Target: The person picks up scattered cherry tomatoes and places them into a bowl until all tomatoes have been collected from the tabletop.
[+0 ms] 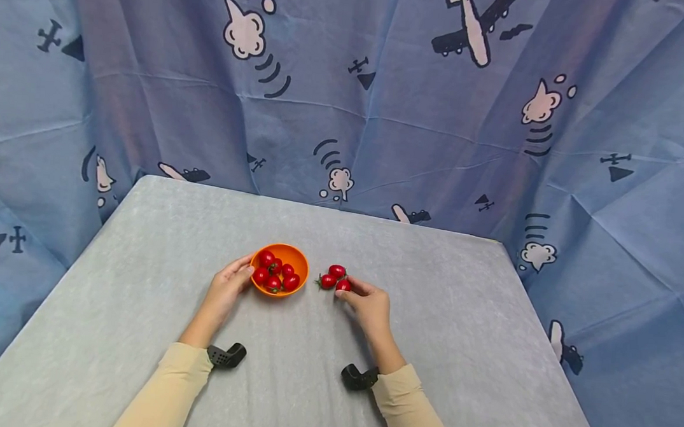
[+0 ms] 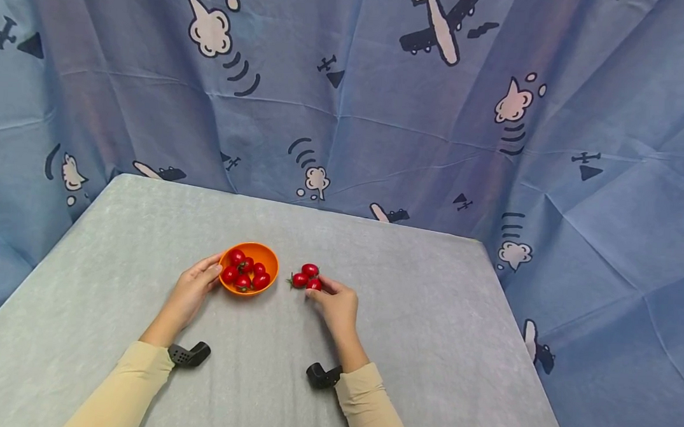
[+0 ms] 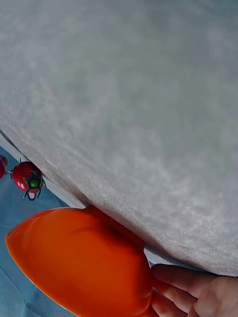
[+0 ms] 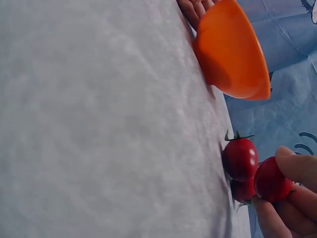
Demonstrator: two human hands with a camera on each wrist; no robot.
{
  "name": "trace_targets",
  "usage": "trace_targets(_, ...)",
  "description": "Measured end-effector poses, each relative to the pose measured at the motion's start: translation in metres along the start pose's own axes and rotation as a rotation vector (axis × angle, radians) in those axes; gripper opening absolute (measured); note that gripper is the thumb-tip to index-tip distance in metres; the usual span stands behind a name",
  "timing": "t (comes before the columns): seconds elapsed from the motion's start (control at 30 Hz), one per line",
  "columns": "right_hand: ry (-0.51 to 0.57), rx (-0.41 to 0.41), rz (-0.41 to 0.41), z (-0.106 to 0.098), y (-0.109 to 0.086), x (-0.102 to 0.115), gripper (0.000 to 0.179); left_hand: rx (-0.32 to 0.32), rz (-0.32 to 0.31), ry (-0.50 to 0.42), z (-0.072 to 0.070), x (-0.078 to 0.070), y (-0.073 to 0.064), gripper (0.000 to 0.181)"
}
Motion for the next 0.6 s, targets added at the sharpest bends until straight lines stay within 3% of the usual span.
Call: trace_targets(0.6, 0.004, 0.001, -0.061, -0.002, -0.002, 0.016, 0.042, 0.008, -0.002, -0.012, 0.001, 0.0, 0.0, 0.047)
Point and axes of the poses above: each hand's wrist, its own y-axis towards the middle knuckle, its own z-axis out of the palm, x = y × z, the point moved 7 cm from there along y, towards the middle knuckle, and after that the axes turned 3 degrees about -y, right-handed, at the moved point
